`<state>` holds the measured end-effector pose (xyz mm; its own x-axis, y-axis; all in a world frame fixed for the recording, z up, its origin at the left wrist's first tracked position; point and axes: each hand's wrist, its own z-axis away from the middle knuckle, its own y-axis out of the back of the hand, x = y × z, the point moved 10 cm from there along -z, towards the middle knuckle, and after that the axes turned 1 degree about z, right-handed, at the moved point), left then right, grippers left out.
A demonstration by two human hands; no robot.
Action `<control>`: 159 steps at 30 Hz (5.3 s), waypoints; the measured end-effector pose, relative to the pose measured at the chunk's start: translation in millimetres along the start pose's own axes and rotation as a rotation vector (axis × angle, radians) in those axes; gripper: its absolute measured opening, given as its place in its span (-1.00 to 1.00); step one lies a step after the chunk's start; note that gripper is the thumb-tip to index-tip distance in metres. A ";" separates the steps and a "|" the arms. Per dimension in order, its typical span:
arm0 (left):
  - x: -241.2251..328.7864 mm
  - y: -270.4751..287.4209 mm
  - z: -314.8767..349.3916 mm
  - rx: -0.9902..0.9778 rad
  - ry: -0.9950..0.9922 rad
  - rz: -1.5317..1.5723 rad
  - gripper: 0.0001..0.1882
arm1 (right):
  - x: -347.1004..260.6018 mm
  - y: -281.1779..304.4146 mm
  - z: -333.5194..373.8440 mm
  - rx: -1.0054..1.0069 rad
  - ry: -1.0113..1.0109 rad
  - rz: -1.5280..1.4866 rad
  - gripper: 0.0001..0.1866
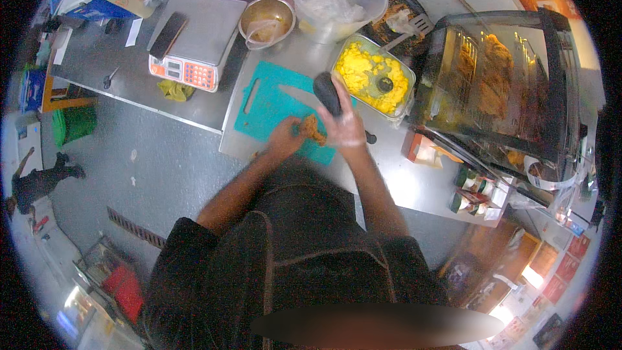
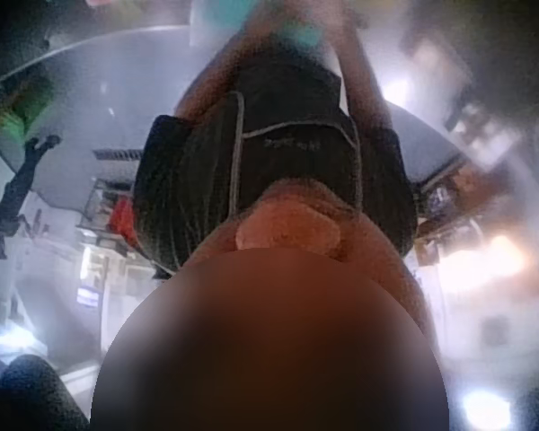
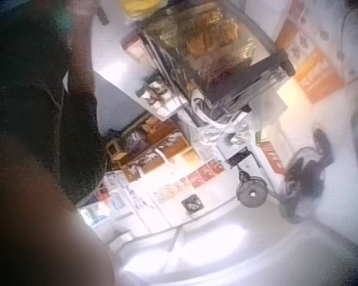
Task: The person assembles onigiri by placing rice and fried chicken into paper cones, then adds pickled vegetables and condiments. They use a knife to cut the chicken and a spoon to scoop rice and toppings, arranging the finished cones on a counter.
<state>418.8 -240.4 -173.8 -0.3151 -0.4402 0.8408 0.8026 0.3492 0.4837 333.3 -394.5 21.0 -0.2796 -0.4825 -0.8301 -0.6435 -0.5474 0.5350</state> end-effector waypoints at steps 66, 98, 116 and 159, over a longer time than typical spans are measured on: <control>25.0 54.0 -18.4 -0.044 -0.415 -0.395 -0.50 | 65.9 2.3 101.4 -0.027 -0.425 0.033 -0.21; -58.1 105.1 48.0 0.151 0.087 -0.137 -0.53 | -0.9 -167.6 32.1 -0.175 0.406 0.501 -0.29; -35.2 96.0 27.3 0.136 -0.099 -0.129 -0.52 | 61.2 -115.2 83.0 -0.326 0.083 0.730 -0.35; 357.5 -448.4 149.9 -0.339 -0.568 -0.283 -0.40 | 565.5 837.1 630.8 0.771 -0.968 0.093 -0.38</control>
<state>-129.7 -430.3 -53.7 -0.6750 0.0545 0.7358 0.7354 -0.0314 0.6769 -813.0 -694.2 -99.8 -0.5461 0.3850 -0.7440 -0.7525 0.1648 0.6377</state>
